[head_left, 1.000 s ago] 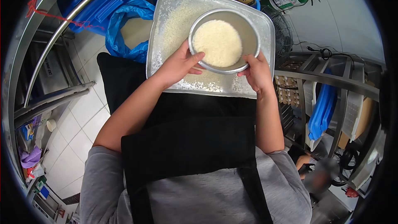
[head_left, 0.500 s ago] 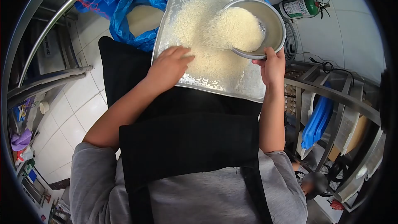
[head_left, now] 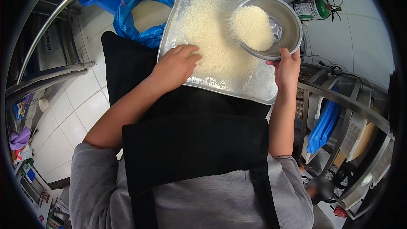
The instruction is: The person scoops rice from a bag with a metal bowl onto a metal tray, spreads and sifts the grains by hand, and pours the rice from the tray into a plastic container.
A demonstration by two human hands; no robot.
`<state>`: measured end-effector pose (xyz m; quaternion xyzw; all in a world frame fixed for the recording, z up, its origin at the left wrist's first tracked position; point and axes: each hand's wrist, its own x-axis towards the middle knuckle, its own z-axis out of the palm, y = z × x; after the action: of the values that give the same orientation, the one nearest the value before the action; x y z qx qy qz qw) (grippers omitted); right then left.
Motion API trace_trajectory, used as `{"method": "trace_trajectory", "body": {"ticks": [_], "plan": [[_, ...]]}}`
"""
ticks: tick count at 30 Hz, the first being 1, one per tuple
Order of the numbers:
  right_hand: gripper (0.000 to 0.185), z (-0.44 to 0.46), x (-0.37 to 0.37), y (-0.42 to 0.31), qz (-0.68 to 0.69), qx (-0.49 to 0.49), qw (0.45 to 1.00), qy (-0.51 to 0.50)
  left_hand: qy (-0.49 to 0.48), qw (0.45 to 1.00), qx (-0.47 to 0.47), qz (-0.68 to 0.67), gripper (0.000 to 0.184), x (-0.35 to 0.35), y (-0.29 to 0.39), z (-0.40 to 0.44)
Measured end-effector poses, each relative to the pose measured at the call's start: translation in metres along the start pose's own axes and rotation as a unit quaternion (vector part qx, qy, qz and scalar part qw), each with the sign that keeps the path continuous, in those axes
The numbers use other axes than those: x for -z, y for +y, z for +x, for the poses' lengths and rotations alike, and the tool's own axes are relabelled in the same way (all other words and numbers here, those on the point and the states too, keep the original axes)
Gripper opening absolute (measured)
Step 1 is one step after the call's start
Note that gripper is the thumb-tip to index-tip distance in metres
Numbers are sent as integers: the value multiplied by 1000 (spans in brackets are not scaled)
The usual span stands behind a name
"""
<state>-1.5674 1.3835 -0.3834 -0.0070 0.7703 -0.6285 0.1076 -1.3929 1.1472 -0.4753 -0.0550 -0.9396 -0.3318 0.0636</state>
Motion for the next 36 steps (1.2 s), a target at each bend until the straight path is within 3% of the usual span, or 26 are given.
{"method": "trace_trajectory", "body": {"ticks": [6, 12, 14, 17, 20, 23, 26, 28, 31, 36], "plan": [[40, -6, -4, -2, -44, 7, 999, 5, 31, 998, -33, 53, 47, -9, 2, 14], [39, -3, 2, 1, -28, -10, 999, 12, -27, 999, -8, 33, 44, -5, 1, 11], [39, -4, 3, 2, -14, -27, 1000, 3, -21, 999, -9, 33, 43, -6, 0, 8], [38, -6, 1, 1, -48, 26, 998, 24, -12, 999, -10, 31, 42, -7, -3, 3], [37, -1, 5, 1, 9, -24, 1000, 9, -10, 999, -9, 30, 42, -6, -2, 3], [36, -4, 0, -1, -31, 19, 999, 34, -11, 1000, -7, 27, 41, -5, -2, 4], [38, -1, 4, 0, -9, -33, 999, 8, -8, 1000, -11, 22, 41, -5, -3, 5], [38, -7, -3, -5, -49, 26, 998, 19, -7, 1000, -13, 19, 41, -6, -3, 4], [38, -1, 3, -3, -25, -17, 999, 13, 0, 1000, -17, 26, 41, -7, -4, 5], [38, -2, 1, -6, -50, 14, 998, 21, -4, 1000, -16, 22, 40, -6, -4, 5]]}}
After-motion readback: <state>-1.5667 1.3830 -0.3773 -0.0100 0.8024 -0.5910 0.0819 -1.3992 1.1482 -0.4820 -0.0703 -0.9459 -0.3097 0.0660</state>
